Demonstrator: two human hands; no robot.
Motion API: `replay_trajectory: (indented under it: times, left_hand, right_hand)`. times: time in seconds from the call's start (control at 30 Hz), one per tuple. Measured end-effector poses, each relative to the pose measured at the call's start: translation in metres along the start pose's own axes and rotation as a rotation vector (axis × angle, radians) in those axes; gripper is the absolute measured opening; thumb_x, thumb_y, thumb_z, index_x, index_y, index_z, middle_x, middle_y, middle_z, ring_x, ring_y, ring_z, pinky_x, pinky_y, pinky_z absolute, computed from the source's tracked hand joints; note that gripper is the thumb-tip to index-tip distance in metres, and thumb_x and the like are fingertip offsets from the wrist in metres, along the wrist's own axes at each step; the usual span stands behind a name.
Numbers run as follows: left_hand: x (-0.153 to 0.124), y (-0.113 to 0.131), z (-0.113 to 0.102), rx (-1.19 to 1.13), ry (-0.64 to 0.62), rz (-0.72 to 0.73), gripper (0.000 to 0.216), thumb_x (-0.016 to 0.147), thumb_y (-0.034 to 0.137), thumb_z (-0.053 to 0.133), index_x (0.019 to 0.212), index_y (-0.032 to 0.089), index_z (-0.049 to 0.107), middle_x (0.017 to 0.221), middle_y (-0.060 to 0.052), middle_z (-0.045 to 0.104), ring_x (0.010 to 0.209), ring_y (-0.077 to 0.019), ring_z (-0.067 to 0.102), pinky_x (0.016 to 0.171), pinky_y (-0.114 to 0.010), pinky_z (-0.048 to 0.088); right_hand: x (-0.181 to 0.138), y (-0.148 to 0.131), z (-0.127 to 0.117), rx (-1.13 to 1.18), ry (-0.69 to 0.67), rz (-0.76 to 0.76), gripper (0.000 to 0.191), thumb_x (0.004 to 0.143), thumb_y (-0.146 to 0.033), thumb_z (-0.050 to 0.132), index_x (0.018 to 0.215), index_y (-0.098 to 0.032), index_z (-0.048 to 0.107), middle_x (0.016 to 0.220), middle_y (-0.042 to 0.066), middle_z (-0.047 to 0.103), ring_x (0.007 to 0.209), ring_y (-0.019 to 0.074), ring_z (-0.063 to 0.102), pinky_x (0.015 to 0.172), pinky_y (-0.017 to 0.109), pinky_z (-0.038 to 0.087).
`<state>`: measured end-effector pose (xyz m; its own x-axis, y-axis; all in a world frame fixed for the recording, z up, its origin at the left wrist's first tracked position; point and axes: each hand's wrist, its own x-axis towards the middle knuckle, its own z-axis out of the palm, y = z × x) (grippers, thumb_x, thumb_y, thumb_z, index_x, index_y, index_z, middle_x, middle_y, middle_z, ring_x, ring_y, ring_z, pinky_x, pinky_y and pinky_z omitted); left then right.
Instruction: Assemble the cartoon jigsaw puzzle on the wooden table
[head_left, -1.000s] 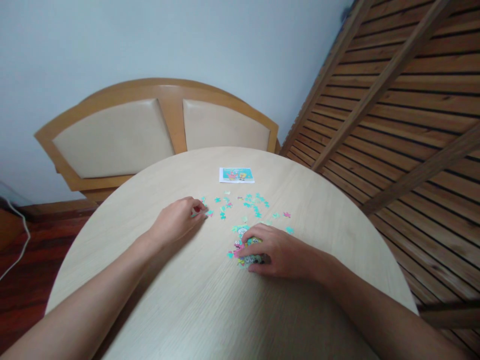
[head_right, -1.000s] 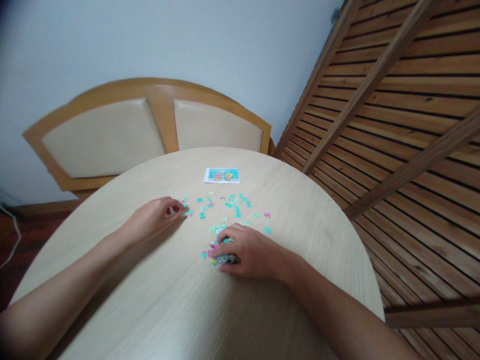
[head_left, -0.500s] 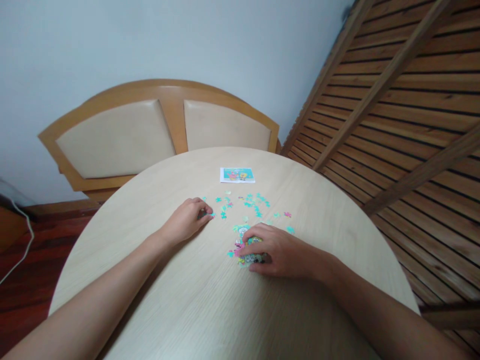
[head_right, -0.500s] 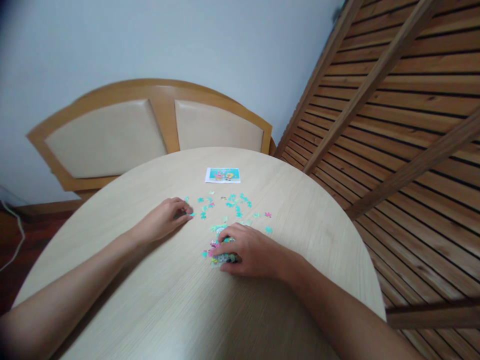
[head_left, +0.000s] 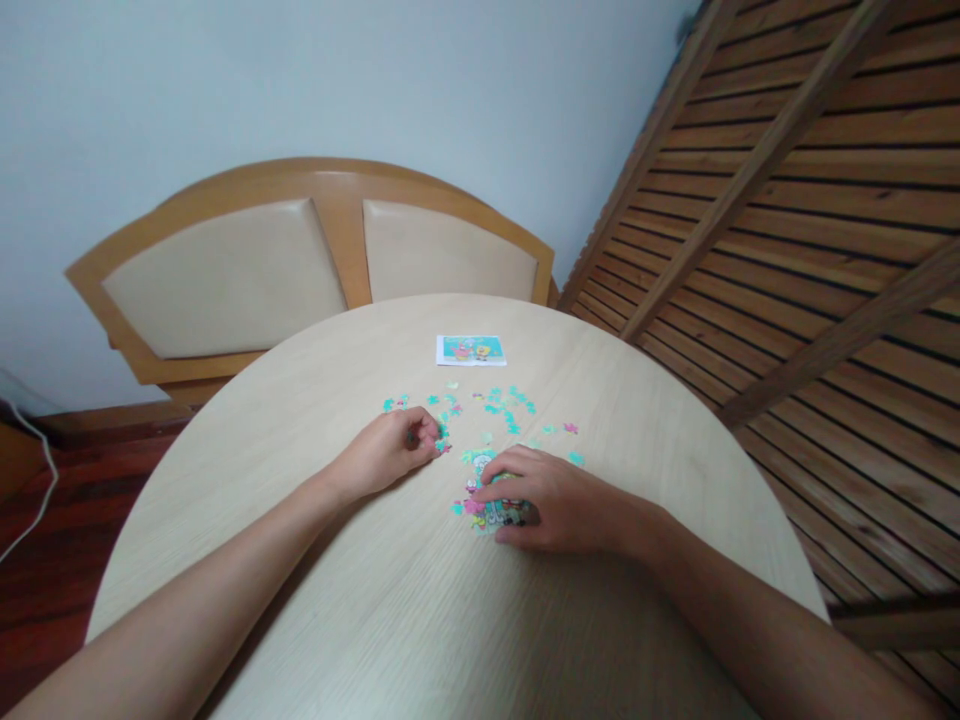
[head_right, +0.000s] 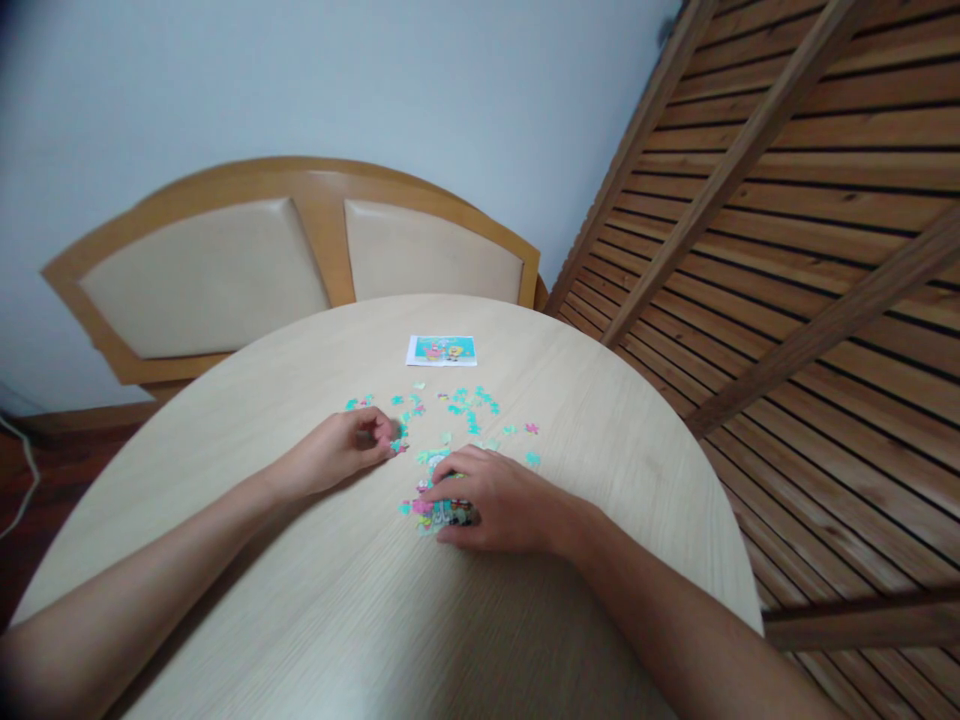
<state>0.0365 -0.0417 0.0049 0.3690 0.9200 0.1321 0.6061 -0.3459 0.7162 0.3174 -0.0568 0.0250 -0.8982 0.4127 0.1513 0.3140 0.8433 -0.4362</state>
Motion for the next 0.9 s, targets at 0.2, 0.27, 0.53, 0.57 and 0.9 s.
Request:
replay_trajectory:
  times: [0.2,0.27,0.53,0.57,0.9]
  left_hand:
    - [-0.004,0.01,0.011,-0.099,-0.075,0.037,0.025,0.092,0.033,0.059,0.102,0.015,0.073,0.082,-0.003,0.07,0.068,-0.0141,0.056,0.064,-0.025,0.043]
    - [-0.004,0.013,0.013,-0.136,-0.082,0.03,0.026,0.093,0.033,0.057,0.099,0.014,0.074,0.082,-0.004,0.071,0.071,-0.015,0.058,0.066,-0.026,0.045]
    - [-0.005,0.017,0.013,-0.136,-0.105,0.035,0.024,0.092,0.031,0.055,0.089,0.014,0.072,0.078,-0.003,0.069,0.07,-0.0144,0.057,0.067,-0.025,0.044]
    - [-0.005,0.018,0.012,-0.119,-0.116,0.041,0.023,0.091,0.031,0.055,0.087,0.014,0.071,0.077,-0.003,0.068,0.069,-0.0141,0.056,0.065,-0.025,0.044]
    - [-0.011,0.033,0.005,0.054,-0.227,0.205,0.02,0.095,0.021,0.053,0.086,0.017,0.07,0.08,-0.002,0.071,0.073,-0.0141,0.061,0.071,-0.024,0.045]
  right_hand:
    - [0.0,0.001,0.0,-0.01,-0.007,0.015,0.039,0.089,-0.035,0.073,0.125,-0.021,0.071,0.124,0.011,0.067,0.115,0.0255,0.061,0.103,0.042,0.047]
    - [0.0,0.002,0.001,-0.01,-0.008,0.013,0.039,0.088,-0.035,0.073,0.125,-0.021,0.071,0.124,0.011,0.067,0.115,0.0257,0.061,0.103,0.042,0.047]
    - [0.0,0.002,0.0,-0.002,-0.006,0.017,0.039,0.087,-0.033,0.074,0.124,-0.021,0.072,0.123,0.012,0.067,0.115,0.0257,0.061,0.103,0.043,0.047]
    - [0.0,0.002,0.0,-0.003,-0.007,0.018,0.039,0.087,-0.033,0.074,0.124,-0.021,0.072,0.123,0.012,0.067,0.115,0.0258,0.061,0.103,0.043,0.047]
    - [0.001,0.001,0.0,-0.009,-0.015,0.01,0.039,0.088,-0.032,0.073,0.125,-0.02,0.071,0.124,0.012,0.068,0.114,0.0256,0.062,0.102,0.042,0.047]
